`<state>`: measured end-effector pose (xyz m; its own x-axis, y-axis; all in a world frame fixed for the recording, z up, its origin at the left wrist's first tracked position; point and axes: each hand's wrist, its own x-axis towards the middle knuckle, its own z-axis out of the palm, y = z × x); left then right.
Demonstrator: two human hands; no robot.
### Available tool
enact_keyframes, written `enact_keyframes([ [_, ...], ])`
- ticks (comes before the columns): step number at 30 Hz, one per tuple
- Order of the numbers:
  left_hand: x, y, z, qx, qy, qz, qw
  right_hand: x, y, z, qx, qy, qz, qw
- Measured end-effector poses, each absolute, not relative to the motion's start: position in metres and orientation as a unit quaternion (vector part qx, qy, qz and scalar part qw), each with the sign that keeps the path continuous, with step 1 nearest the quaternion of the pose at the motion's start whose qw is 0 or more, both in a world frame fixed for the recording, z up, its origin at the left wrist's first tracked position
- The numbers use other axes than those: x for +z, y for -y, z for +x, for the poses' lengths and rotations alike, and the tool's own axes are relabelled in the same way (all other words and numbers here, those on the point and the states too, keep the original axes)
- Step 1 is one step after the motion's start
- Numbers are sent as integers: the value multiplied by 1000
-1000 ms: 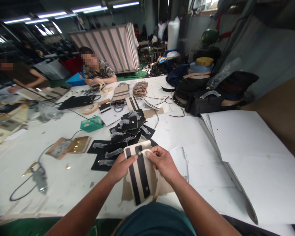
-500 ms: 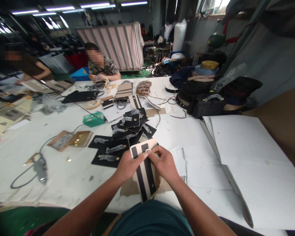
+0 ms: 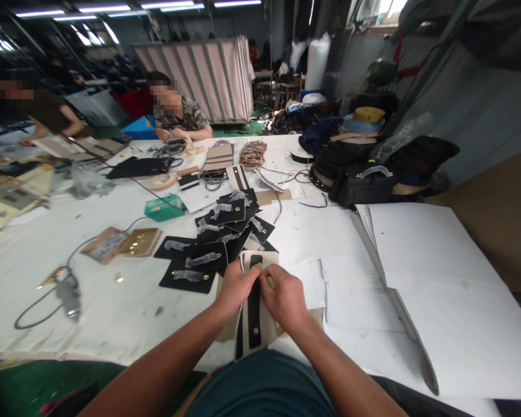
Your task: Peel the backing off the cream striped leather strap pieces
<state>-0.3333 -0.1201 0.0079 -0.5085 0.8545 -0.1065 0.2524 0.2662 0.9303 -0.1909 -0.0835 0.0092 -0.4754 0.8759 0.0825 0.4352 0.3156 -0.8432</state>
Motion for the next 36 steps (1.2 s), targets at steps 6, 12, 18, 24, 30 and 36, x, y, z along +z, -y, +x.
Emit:
enact_keyframes([
  [6,-36,106,-352,524,-736,188,385,5,118,-193,419,829,-295,222],
  [12,-84,124,-373,545,-626,171,531,-4,104,-174,634,643,-380,202],
  [18,-139,173,-356,460,-770,179,405,-46,96,-140,686,531,-466,172],
  [24,-158,232,-326,387,-703,26,596,-94,117,-130,695,532,-474,94],
  [30,-167,225,-311,388,-680,60,619,-119,127,-136,688,551,-470,46],
  [36,-147,207,-305,445,-649,72,612,-117,122,-147,663,564,-486,77],
])
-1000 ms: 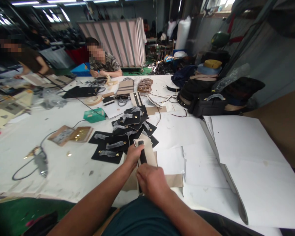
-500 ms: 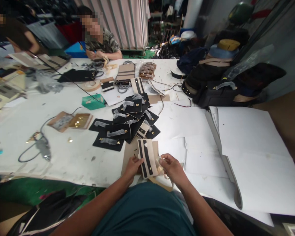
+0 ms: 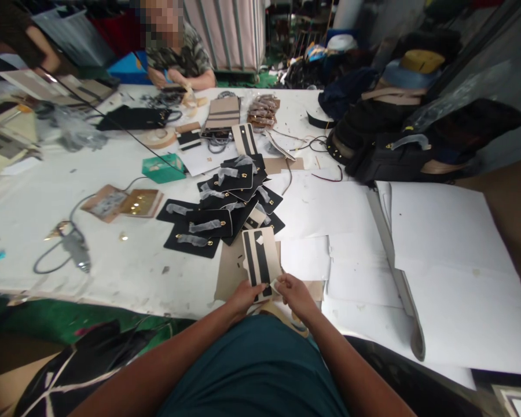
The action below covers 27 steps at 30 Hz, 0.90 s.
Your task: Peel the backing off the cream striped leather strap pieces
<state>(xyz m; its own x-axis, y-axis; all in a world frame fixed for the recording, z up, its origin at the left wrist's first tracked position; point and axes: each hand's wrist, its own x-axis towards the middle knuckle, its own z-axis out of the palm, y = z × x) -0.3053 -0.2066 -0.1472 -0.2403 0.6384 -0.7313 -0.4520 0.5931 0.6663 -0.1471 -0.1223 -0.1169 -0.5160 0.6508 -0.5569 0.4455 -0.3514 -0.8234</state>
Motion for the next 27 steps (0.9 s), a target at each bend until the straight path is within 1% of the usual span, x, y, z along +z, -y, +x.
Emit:
enact_keyframes([
  [4,-118,197,-305,490,-601,82,626,-109,117,-153,643,583,-486,101],
  [7,-105,190,-305,507,-572,79,640,-101,114,-157,619,606,-487,114],
  [12,-99,183,-303,529,-551,76,642,-93,113,-162,556,645,-501,153],
  [16,-96,177,-298,529,-592,76,603,-94,111,-166,518,664,-514,164],
  [22,-87,162,-295,531,-646,40,547,-87,104,-167,519,675,-507,135],
  [27,-78,151,-297,506,-683,97,517,-79,93,-165,519,675,-516,91],
])
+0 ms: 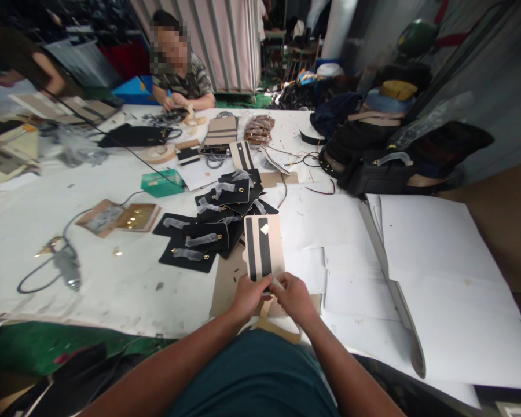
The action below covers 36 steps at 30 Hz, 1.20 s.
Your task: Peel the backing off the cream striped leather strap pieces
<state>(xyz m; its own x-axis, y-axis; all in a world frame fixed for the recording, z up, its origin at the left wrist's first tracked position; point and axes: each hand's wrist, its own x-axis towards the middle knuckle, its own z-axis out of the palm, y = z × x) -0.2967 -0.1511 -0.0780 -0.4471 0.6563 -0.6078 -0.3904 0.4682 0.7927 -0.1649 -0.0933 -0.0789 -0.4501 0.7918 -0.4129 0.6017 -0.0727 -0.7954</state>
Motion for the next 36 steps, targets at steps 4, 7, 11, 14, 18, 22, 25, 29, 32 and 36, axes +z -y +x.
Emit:
enact_keyframes([
  [4,-74,145,-296,495,-692,111,513,-73,88,-165,498,706,-495,93],
  [7,-80,141,-295,497,-689,114,516,-68,94,-166,468,737,-473,115],
  [11,-94,135,-300,498,-706,91,496,-59,111,-166,461,782,-399,127],
  [14,-98,127,-304,494,-674,83,543,-54,122,-161,485,798,-330,136],
  [18,-90,104,-293,469,-582,139,650,-56,126,-149,513,772,-361,103],
  [22,-88,73,-273,402,-466,227,754,-65,128,-142,549,736,-389,79],
  [25,-104,66,-275,392,-486,296,723,-69,128,-141,556,721,-399,106],
  [29,-134,108,-322,399,-743,316,434,-64,125,-141,565,711,-407,102],
  [32,-150,169,-383,376,-810,301,334,-59,124,-143,578,694,-421,85],
  [36,-158,236,-464,185,-873,432,128,-57,122,-149,585,679,-436,80],
])
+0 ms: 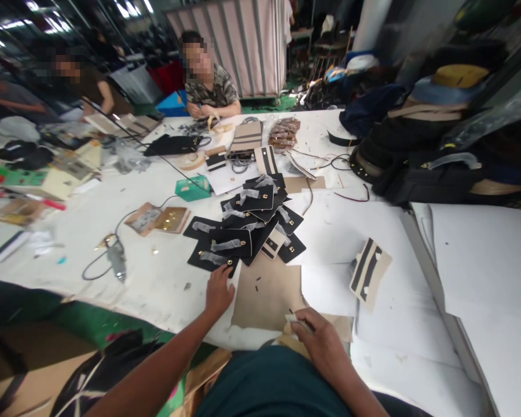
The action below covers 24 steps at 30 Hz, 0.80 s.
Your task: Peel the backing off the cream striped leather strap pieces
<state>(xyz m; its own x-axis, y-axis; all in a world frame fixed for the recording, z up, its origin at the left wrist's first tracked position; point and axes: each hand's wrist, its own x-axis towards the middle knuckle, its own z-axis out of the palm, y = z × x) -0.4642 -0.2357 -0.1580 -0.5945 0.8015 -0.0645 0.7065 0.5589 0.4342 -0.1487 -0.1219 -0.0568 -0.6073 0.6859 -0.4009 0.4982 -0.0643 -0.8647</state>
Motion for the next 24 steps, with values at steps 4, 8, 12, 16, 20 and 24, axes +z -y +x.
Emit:
enact_keyframes([
  [4,-155,251,-512,20,-838,545,30,-58,121,-154,590,693,-410,61],
  [8,-150,235,-531,-32,-804,593,14,-61,122,-154,589,700,-403,43],
  [12,-147,231,-536,-47,-815,577,42,-63,123,-152,581,696,-419,48],
  [16,-142,245,-531,-83,-805,584,64,-65,125,-149,582,686,-433,51],
  [20,-137,264,-521,-89,-772,625,83,-65,125,-150,601,663,-442,58],
  [24,-140,277,-516,-89,-784,605,106,-62,123,-152,620,648,-438,66],
])
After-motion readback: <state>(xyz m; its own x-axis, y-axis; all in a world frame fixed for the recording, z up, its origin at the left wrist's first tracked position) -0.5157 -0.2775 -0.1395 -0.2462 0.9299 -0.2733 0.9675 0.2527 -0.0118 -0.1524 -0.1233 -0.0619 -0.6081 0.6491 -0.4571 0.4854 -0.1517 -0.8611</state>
